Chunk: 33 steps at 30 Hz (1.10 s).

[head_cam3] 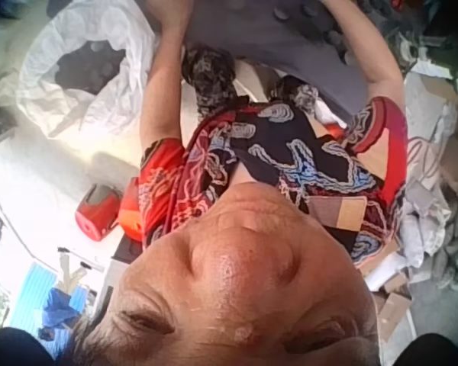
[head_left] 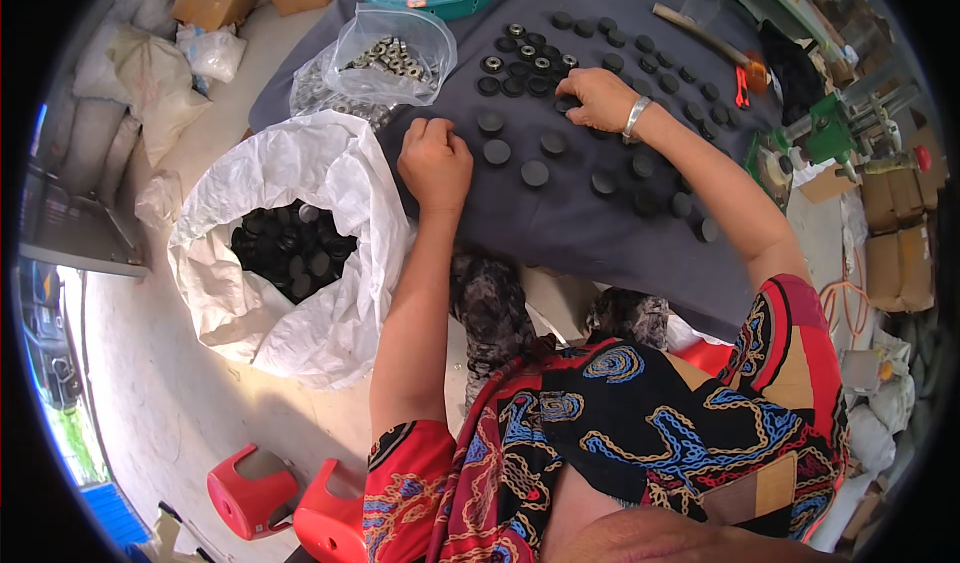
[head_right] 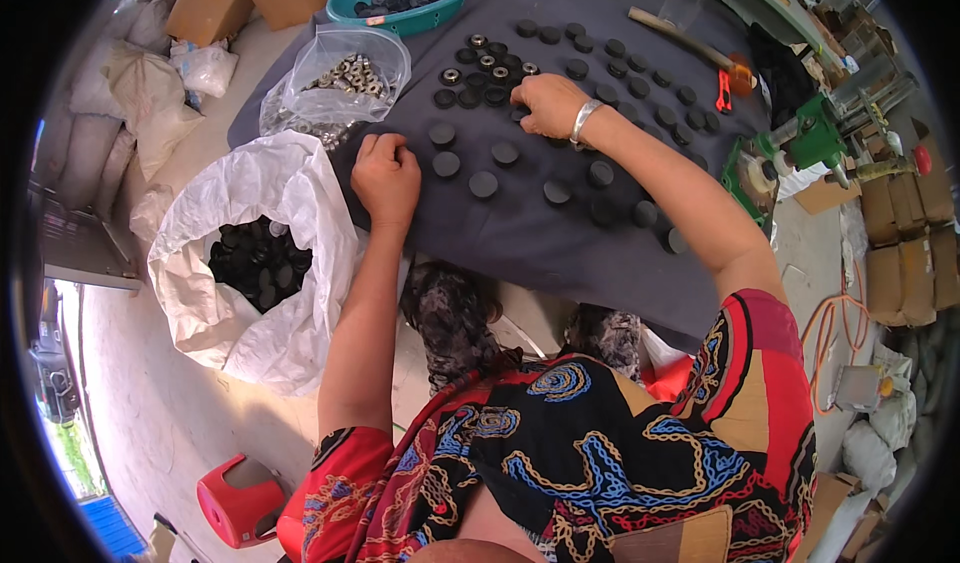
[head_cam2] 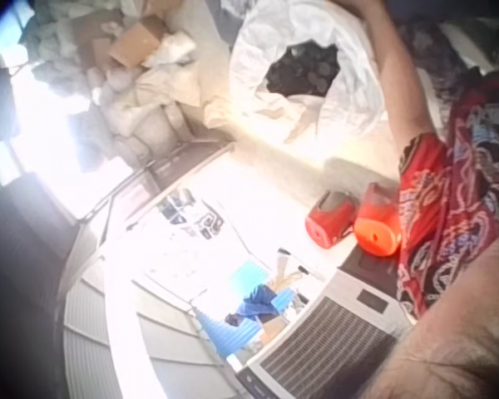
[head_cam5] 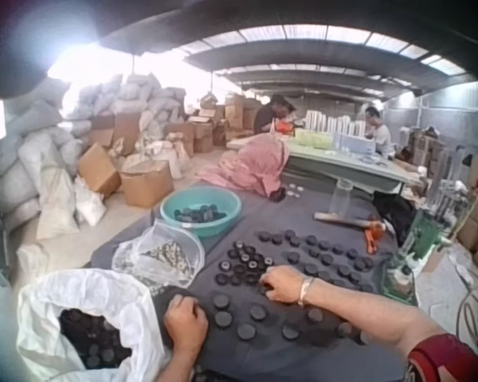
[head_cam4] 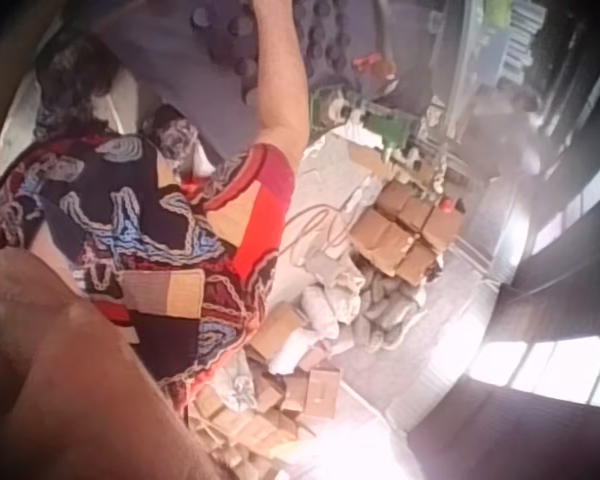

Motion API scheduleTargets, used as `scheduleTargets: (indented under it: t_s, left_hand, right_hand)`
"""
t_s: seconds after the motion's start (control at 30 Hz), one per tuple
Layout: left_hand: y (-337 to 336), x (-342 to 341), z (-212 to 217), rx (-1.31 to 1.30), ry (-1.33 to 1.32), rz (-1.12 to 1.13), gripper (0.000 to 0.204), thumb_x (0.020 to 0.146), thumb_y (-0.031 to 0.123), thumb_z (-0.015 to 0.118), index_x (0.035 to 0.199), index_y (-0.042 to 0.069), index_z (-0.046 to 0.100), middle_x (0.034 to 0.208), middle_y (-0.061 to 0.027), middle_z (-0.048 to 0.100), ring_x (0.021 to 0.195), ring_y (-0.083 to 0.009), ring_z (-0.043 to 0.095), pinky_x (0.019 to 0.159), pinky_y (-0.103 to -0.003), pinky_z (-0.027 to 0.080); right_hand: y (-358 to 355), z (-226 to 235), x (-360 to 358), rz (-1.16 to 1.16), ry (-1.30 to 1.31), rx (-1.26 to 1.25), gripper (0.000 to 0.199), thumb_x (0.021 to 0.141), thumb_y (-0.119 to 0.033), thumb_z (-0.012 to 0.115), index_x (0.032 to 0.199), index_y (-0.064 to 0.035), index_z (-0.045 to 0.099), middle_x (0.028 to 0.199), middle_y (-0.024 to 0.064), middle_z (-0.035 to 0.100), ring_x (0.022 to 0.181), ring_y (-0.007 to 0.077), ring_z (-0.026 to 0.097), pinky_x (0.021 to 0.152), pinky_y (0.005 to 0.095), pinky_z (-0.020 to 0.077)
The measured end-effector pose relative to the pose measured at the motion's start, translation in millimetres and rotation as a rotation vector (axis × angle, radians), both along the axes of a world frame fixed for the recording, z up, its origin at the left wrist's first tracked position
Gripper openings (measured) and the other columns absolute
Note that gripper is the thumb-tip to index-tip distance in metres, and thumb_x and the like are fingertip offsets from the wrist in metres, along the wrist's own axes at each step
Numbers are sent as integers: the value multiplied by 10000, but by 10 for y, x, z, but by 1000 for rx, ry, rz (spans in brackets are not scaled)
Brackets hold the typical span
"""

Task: Assembling small metal rings into black circular grommets on a work table.

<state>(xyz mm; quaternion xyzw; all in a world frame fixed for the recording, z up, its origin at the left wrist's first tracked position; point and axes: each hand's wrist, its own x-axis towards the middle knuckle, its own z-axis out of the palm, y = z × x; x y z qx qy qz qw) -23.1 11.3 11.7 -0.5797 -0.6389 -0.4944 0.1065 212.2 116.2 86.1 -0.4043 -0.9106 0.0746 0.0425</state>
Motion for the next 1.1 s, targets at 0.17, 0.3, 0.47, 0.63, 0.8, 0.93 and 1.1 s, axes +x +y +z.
scheduleTargets:
  t_s: [0.17, 0.3, 0.47, 0.63, 0.8, 0.93, 1.1]
  left_hand:
    - [-19, 12, 13, -22, -4, 7, 72, 674, 23, 631, 732, 66, 635, 768, -75, 588, 723, -291, 597, 614, -412, 481]
    - [-21, 16, 3, -20, -17, 1, 75, 669, 22, 638, 729, 67, 629, 767, -73, 585, 718, -290, 594, 614, -408, 482]
    - [-16, 27, 3, -19, -18, -4, 74, 666, 26, 646, 721, 68, 621, 756, -76, 574, 717, -294, 590, 611, -410, 478]
    - [-25, 34, 50, -19, 7, 9, 71, 668, 29, 648, 725, 63, 622, 754, -82, 572, 729, -296, 591, 619, -414, 476]
    - [-19, 4, -3, -16, -4, 0, 67, 674, 25, 639, 733, 57, 631, 761, -84, 578, 729, -295, 593, 623, -412, 477]
    - [-11, 12, 2, -23, -4, -1, 73, 677, 24, 636, 741, 58, 641, 776, -81, 590, 728, -288, 595, 628, -408, 480]
    - [-23, 30, 28, -39, -18, -1, 76, 679, 26, 639, 746, 61, 644, 776, -77, 592, 730, -285, 597, 632, -405, 485]
  right_hand:
    - [65, 67, -113, -33, -20, -69, 387, 686, -101, 704, 1052, 9, 645, 947, 189, 660, 916, 345, 632, 816, 410, 497]
    - [180, 5, -262, -56, 144, 9, 354, 712, -121, 737, 1031, 2, 644, 943, 184, 661, 924, 343, 632, 828, 409, 496]
    - [278, -66, -347, -60, 87, 66, 364, 694, -140, 777, 1009, -5, 653, 930, 175, 674, 917, 343, 639, 829, 411, 498]
    - [330, -13, -386, -83, 20, 25, 380, 663, -150, 803, 992, -19, 666, 935, 167, 683, 925, 334, 644, 816, 403, 506]
    - [124, 16, -351, -62, 37, -29, 361, 649, -147, 804, 964, -29, 671, 905, 166, 682, 903, 331, 649, 796, 401, 512]
    - [48, -26, -203, -20, 4, -2, 387, 652, -159, 782, 986, -7, 662, 904, 171, 679, 893, 333, 648, 796, 402, 512]
    - [287, 281, 162, -127, 247, -23, 305, 699, -101, 711, 983, 5, 676, 912, 155, 693, 861, 290, 666, 803, 377, 520]
